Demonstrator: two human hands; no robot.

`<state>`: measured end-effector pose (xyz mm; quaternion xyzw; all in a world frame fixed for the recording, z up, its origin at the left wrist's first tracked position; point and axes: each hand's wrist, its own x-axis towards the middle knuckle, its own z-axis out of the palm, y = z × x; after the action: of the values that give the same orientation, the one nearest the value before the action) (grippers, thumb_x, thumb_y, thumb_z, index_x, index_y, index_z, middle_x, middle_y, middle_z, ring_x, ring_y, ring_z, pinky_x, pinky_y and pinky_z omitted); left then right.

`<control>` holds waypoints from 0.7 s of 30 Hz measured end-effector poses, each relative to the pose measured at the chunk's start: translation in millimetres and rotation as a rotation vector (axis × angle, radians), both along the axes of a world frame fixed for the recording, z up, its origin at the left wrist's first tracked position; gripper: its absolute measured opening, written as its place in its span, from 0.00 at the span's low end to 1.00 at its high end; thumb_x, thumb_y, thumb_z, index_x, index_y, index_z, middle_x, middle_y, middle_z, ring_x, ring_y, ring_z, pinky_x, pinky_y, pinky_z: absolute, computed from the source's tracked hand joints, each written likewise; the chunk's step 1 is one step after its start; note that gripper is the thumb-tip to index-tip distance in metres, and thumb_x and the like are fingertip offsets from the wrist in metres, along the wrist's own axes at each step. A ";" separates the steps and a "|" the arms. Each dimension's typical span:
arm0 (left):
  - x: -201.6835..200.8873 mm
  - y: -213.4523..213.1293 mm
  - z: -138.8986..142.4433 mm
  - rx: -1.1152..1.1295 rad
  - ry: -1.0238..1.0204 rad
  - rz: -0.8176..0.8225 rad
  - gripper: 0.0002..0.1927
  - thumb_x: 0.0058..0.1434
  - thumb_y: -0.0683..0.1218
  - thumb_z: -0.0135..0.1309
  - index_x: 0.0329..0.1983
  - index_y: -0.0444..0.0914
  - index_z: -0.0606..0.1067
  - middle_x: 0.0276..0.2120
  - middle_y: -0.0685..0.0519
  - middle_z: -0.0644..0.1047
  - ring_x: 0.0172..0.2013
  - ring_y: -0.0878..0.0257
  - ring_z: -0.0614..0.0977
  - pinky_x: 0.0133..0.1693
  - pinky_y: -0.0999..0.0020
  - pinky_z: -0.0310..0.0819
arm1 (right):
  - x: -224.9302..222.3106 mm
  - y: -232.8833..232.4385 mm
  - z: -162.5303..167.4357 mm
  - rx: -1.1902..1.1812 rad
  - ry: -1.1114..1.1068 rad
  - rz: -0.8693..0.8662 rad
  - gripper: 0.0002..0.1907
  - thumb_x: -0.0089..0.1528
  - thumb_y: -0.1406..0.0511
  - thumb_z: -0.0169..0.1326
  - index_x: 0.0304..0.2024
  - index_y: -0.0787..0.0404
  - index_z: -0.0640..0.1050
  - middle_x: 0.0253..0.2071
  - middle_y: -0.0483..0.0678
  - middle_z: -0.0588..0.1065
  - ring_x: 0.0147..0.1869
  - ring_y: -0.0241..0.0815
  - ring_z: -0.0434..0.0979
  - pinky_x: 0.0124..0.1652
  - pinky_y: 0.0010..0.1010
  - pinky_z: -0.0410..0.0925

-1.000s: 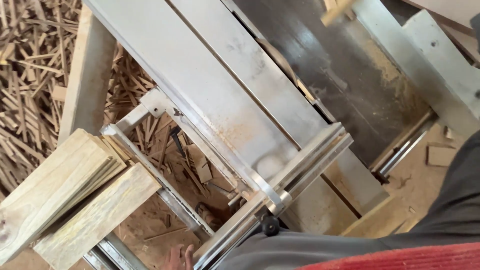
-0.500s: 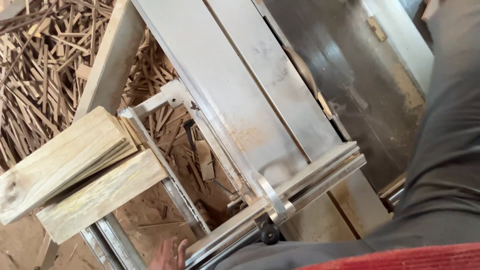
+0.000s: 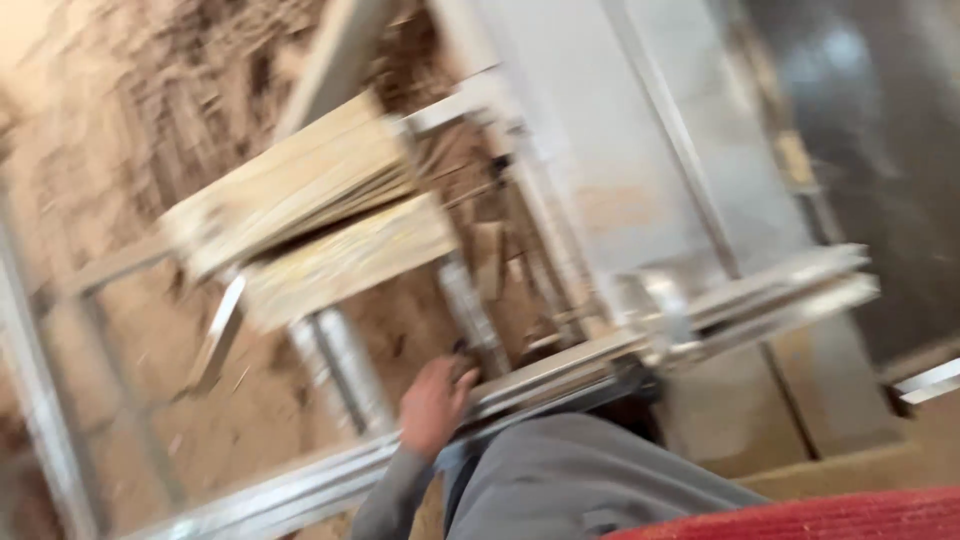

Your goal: The person cuts wooden boards into shorter pieces on a table saw, sliding each board along the fence against the blade, then moves the cut pieces aside and stacks them on a growing pile beside the machine, repeating the cut-and-stack cycle.

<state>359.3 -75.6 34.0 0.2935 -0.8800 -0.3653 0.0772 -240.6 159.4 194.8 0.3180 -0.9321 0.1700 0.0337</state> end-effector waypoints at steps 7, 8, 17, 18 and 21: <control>51.4 -57.9 18.8 0.097 0.286 0.094 0.31 0.65 0.54 0.62 0.66 0.39 0.66 0.57 0.42 0.73 0.51 0.51 0.78 0.51 0.59 0.78 | 192.6 -108.1 -12.5 -0.702 -0.297 0.036 0.17 0.63 0.63 0.56 0.52 0.61 0.70 0.46 0.49 0.74 0.53 0.50 0.79 0.41 0.48 0.78; 53.7 -73.6 19.1 -0.104 0.422 0.108 0.39 0.65 0.56 0.63 0.69 0.37 0.58 0.63 0.40 0.69 0.58 0.48 0.73 0.57 0.52 0.69 | 220.5 -103.9 -0.3 -0.789 -0.366 0.036 0.17 0.63 0.63 0.56 0.52 0.61 0.70 0.46 0.49 0.74 0.53 0.50 0.78 0.41 0.48 0.78; 138.4 -174.0 13.8 -0.478 0.420 0.385 0.62 0.47 0.62 0.74 0.77 0.41 0.51 0.74 0.34 0.47 0.73 0.35 0.52 0.70 0.44 0.56 | 464.0 -258.8 -124.8 -0.960 -1.239 -0.166 0.24 0.68 0.61 0.49 0.63 0.68 0.68 0.56 0.61 0.74 0.52 0.55 0.80 0.42 0.48 0.77; 145.0 -184.3 14.1 -0.461 0.375 0.379 0.62 0.46 0.60 0.75 0.77 0.42 0.52 0.74 0.35 0.49 0.74 0.36 0.53 0.71 0.45 0.57 | 468.2 -264.6 -133.5 -0.868 -1.032 -0.073 0.29 0.68 0.60 0.52 0.67 0.68 0.63 0.60 0.62 0.70 0.56 0.56 0.78 0.48 0.48 0.75; 153.5 -216.4 8.3 -0.251 0.348 0.355 0.60 0.48 0.55 0.75 0.78 0.42 0.52 0.76 0.35 0.50 0.75 0.39 0.56 0.70 0.52 0.63 | 463.6 -267.6 -136.7 -0.546 -0.493 0.162 0.49 0.63 0.58 0.65 0.74 0.69 0.50 0.69 0.67 0.60 0.67 0.63 0.70 0.62 0.49 0.66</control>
<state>512.9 -292.0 42.2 0.3639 -0.8268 -0.2790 0.3257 222.9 -108.2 58.0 0.3194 -0.8045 0.4857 -0.1216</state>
